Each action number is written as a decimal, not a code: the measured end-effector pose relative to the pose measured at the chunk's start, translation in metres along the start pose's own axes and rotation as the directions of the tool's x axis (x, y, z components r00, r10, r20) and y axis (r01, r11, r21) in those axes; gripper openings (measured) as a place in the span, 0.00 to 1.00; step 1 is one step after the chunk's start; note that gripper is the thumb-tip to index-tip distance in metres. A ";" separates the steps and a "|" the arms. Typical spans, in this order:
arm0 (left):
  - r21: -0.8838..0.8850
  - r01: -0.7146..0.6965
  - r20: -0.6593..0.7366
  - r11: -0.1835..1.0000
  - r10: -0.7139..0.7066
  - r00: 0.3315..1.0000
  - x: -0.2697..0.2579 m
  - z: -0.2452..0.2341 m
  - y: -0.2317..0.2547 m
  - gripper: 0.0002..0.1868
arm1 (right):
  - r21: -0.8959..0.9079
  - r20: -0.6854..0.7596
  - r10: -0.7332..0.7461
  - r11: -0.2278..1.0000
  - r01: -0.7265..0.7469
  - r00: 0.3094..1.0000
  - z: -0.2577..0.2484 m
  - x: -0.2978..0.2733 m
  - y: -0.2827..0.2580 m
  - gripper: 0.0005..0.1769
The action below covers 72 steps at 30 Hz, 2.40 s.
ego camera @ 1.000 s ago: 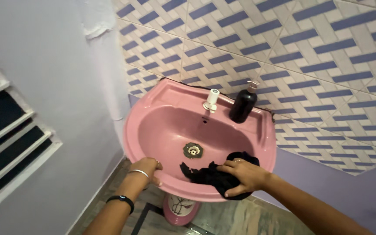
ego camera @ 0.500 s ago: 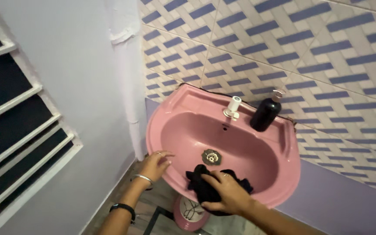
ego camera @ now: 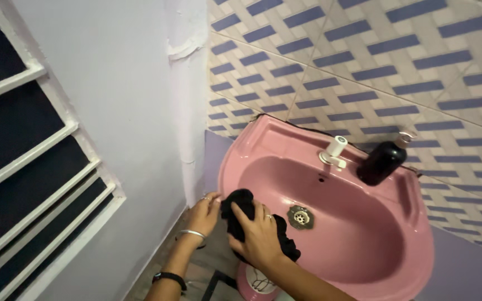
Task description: The person cleans a pink bathroom sink using a black cloth. They wipe the basin, faucet, and surrounding surfaces, occasionally moving a soap dispenser to reach underneath it.
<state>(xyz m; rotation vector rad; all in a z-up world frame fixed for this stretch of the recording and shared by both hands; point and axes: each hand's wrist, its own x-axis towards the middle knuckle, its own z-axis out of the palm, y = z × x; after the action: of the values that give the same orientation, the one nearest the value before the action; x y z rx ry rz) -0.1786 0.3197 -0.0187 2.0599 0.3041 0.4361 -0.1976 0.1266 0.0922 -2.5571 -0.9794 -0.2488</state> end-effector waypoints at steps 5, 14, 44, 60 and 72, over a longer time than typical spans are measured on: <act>0.057 0.007 0.071 0.998 -0.011 0.997 0.024 -0.010 -0.002 0.20 | -0.031 -0.056 0.182 0.983 -0.184 0.982 0.029 0.048 -0.010 0.42; -0.031 0.001 0.097 1.000 0.002 0.995 0.060 -0.015 -0.012 0.25 | 0.017 -0.178 0.410 0.910 -0.414 0.894 0.062 0.118 0.011 0.39; 0.077 -0.099 0.446 0.992 0.054 0.893 0.188 0.023 0.011 0.19 | 0.637 0.086 0.453 0.660 -0.399 0.887 0.011 0.206 0.151 0.28; 0.520 -0.136 0.629 0.843 -0.270 0.729 0.220 0.000 0.063 0.43 | -0.259 -0.073 0.226 0.936 -0.238 0.971 0.032 0.258 0.094 0.31; 0.677 -0.124 0.585 0.725 -0.429 0.688 0.213 -0.002 0.090 0.33 | -0.358 0.004 0.382 0.863 -0.356 0.924 0.035 0.334 0.155 0.30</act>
<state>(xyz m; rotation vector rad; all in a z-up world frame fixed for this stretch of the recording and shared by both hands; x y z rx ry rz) 0.0166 0.3582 0.0989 2.6925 0.1696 -0.7458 0.1551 0.2371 0.1149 -3.0368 -0.4749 -0.2352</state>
